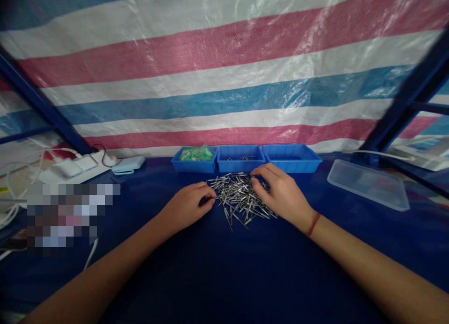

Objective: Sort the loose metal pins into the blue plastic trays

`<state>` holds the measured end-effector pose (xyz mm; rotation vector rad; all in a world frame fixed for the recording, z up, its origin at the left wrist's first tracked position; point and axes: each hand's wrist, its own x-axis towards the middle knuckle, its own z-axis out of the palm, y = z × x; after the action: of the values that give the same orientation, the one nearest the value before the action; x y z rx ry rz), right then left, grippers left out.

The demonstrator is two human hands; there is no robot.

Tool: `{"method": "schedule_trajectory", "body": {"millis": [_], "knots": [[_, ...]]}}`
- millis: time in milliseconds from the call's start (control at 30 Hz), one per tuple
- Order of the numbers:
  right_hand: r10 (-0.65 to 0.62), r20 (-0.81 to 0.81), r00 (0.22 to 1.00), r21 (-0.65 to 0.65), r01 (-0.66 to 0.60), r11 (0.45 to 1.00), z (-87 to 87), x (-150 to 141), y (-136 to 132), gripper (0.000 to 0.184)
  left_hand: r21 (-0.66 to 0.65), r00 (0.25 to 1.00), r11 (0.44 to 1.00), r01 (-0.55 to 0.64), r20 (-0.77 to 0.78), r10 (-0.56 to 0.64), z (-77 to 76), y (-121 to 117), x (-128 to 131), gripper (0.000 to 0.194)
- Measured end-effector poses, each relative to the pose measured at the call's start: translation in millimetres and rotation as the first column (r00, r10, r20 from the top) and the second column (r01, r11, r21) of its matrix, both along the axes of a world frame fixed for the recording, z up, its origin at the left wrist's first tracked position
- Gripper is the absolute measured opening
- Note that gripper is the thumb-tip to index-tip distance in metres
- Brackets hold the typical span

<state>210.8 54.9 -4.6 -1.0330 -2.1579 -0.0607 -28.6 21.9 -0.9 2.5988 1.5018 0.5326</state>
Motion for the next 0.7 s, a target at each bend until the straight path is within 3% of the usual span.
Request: {"method": "schedule_trajectory", "body": {"millis": [167, 400, 500, 700], "knots": [[0.07, -0.055, 0.996, 0.024, -0.069, 0.997, 2.1, -1, -4, 0.012, 0.005, 0.994, 0.999, -0.031, -0.102, 0.032, 1.5, -2, 2, 0.016], [0.145, -0.066, 0.987, -0.01, -0.146, 0.989, 2.8, -8, -14, 0.014, 0.13, 0.97, 0.99, -0.046, -0.23, 0.076, -3.4, -2, 5, 0.019], [0.184, -0.063, 0.981, -0.047, -0.187, 0.981, 3.9, -13, -21, 0.015, 0.184, 0.983, 0.981, -0.053, -0.164, 0.084, -0.6, -4, 8, 0.019], [0.286, -0.036, 0.958, -0.13, -0.288, 0.949, 5.3, -25, -35, 0.018, 0.153, 0.989, 0.987, 0.05, 0.131, -0.07, 6.6, -16, 20, 0.015]]}}
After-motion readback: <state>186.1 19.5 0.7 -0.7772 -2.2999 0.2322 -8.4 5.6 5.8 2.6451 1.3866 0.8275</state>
